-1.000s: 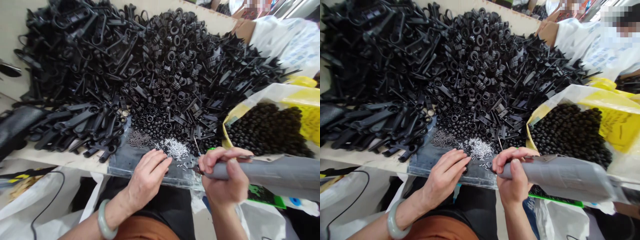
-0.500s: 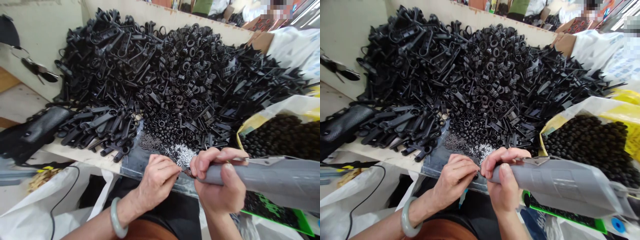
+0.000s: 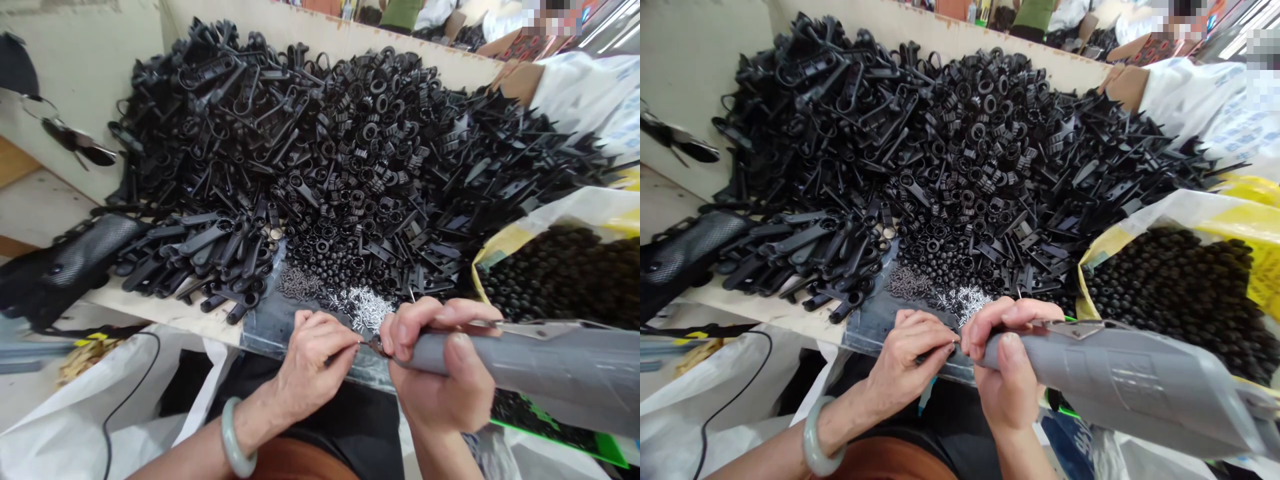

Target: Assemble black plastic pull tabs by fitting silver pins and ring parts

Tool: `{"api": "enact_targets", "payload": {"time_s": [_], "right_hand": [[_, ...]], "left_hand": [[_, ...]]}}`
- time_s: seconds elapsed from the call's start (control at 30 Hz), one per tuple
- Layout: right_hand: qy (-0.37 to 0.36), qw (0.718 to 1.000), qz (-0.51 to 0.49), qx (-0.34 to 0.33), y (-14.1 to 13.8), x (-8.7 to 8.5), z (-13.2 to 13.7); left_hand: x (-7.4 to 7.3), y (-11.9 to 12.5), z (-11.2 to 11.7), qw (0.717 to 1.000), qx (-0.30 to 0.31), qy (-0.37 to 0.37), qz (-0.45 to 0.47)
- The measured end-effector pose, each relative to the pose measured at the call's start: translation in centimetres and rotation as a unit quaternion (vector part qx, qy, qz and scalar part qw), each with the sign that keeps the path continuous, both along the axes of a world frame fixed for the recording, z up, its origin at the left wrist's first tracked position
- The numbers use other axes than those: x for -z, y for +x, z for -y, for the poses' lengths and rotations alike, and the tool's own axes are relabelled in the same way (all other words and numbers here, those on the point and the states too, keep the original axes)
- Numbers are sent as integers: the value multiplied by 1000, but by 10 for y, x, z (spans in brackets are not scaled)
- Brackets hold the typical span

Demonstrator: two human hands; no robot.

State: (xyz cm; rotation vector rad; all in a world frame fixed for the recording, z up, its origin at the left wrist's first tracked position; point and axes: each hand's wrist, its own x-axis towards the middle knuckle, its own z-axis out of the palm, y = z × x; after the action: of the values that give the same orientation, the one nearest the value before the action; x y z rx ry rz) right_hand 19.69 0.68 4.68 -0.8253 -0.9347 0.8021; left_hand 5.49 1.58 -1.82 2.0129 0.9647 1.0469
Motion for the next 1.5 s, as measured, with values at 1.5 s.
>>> {"api": "enact_targets", "payload": {"time_s": [1.5], "right_hand": [[19,999,26,28,-2,25,-9]], "left_hand": [[18,1,1,988,-18,90,-126]]}}
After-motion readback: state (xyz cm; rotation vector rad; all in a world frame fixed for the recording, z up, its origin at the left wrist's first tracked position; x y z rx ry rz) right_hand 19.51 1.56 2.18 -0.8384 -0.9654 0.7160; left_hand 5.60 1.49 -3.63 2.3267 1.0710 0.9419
